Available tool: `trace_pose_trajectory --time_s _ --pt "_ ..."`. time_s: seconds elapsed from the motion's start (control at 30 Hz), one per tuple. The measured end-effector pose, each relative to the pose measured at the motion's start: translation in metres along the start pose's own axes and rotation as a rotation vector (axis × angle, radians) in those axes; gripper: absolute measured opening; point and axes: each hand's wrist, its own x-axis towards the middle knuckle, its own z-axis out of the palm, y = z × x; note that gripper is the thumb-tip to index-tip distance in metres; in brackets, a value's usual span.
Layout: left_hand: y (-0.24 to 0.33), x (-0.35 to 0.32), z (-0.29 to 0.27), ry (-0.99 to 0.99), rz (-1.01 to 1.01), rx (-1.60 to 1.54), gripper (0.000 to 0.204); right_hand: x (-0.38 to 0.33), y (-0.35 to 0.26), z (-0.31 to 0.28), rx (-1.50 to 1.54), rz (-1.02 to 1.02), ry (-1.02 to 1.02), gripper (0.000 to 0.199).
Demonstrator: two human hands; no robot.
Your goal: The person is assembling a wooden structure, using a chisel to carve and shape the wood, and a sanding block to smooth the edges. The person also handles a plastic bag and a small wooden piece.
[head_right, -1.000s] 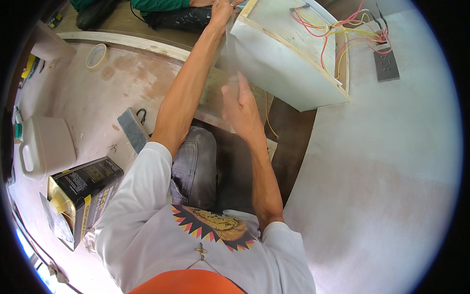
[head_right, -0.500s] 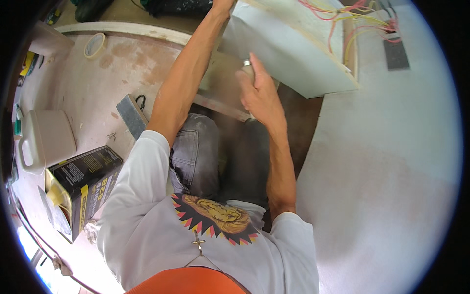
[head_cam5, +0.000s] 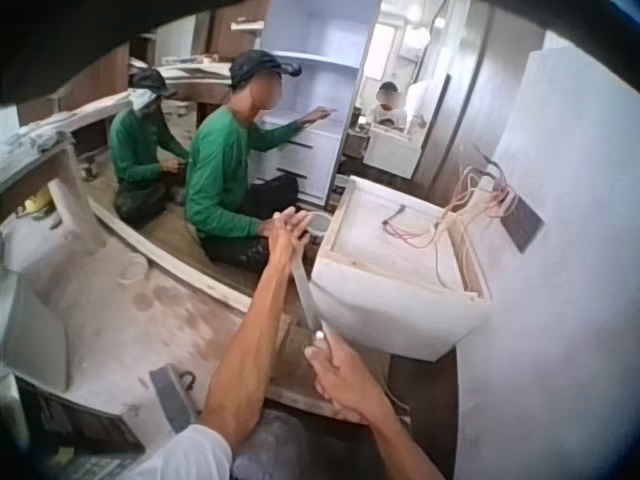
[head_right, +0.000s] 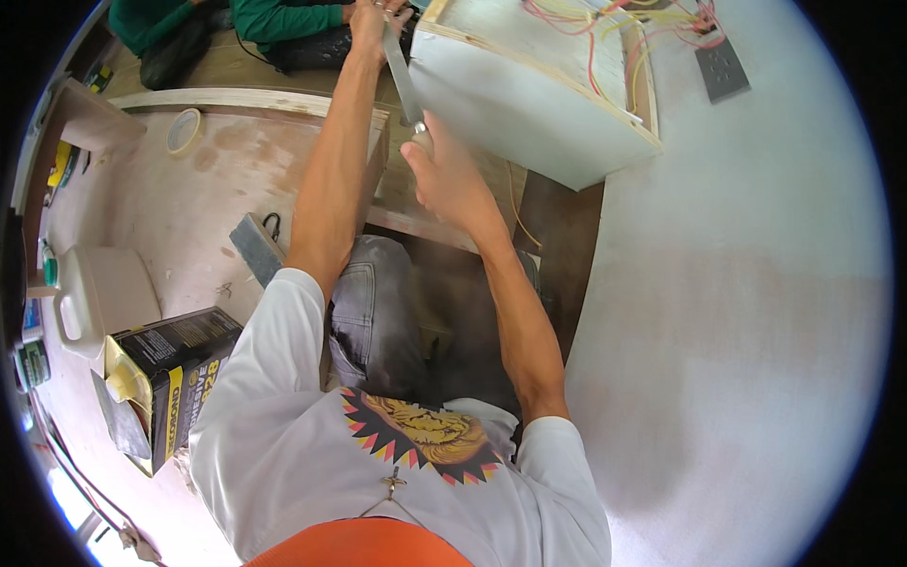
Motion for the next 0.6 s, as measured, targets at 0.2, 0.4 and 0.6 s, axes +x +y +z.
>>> trace_pose_trajectory --time_s 0.2,0.4,0.6 --pt "-0.015 -0.026 0.052 -0.028 -0.087 0.021 0.069 -0.017 0.026 -0.006 0.125 0.008 0.076 0.068" --pt "-0.021 -0.021 0.043 0.039 -0.118 -0.031 0.064 -0.017 0.029 -0.004 0.249 0.018 0.044 0.062" --pt "-0.024 -0.022 0.054 0.064 -0.091 0.013 0.062 -0.018 0.034 -0.011 0.299 0.077 0.047 0.063"
